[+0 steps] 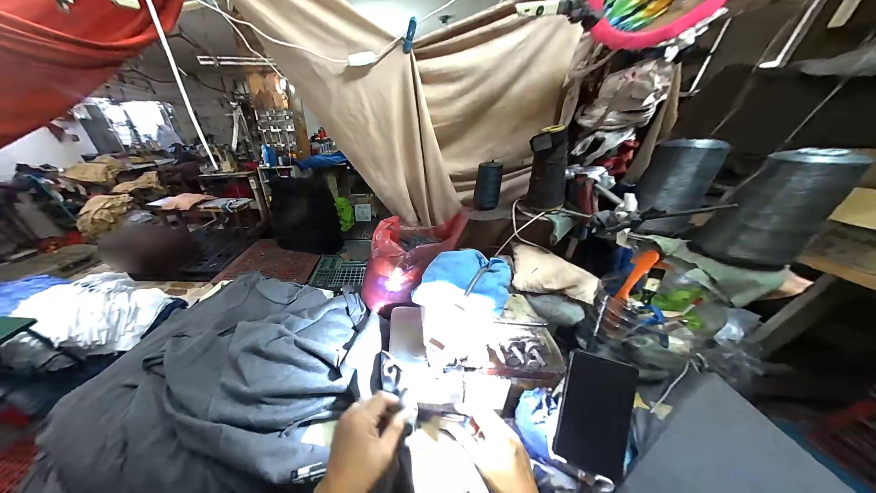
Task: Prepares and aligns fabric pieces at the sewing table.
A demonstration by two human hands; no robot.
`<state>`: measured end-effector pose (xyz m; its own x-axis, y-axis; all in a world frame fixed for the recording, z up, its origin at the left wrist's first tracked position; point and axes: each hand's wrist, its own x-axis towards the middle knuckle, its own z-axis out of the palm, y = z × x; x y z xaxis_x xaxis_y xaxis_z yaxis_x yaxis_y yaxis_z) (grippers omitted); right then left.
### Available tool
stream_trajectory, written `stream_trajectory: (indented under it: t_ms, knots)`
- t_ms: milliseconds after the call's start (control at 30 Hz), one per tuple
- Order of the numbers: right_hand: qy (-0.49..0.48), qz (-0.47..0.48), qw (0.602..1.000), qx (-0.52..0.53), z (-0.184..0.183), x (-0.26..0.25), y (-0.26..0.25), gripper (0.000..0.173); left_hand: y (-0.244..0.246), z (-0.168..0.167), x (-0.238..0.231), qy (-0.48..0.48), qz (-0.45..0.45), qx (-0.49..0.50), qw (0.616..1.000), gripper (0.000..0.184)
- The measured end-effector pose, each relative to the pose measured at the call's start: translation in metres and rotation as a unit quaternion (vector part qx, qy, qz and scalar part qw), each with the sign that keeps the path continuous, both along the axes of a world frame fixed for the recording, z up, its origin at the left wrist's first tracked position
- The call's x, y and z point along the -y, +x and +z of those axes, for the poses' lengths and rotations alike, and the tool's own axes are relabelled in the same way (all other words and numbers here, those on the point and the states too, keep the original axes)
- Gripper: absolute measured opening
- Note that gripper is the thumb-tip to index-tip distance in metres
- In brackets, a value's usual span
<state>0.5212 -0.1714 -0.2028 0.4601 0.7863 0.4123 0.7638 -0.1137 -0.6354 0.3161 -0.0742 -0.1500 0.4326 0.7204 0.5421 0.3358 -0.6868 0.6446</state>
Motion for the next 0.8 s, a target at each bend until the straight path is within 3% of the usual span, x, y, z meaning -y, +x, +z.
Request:
stream_trajectory:
  t_ms: [100, 200, 267, 400, 800]
  knots:
    - [-0.102, 0.097, 0.988, -0.063, -0.023, 0.005, -0.013, 0.035, -0.049, 0.007, -0.017, -0.088, 0.085, 0.16, 0.98, 0.018]
    - [-0.067, 0.159, 0.985, 0.021, -0.07, 0.003, -0.026, 0.046, -0.098, 0.003, -0.031, -0.14, 0.176, 0.219, 0.949, 0.013]
    - [-0.044, 0.151, 0.984, 0.078, -0.086, 0.003, -0.032, 0.052, -0.121, 0.0, -0.032, -0.166, 0.213, 0.225, 0.936, 0.013]
    - [-0.022, 0.151, 0.985, 0.084, -0.091, 0.003, -0.03, 0.052, -0.143, -0.012, -0.026, -0.177, 0.237, 0.207, 0.933, 0.014]
    - [-0.034, 0.152, 0.983, 0.094, -0.095, 0.002, -0.024, 0.055, -0.135, -0.013, -0.022, -0.136, 0.204, 0.212, 0.946, 0.014]
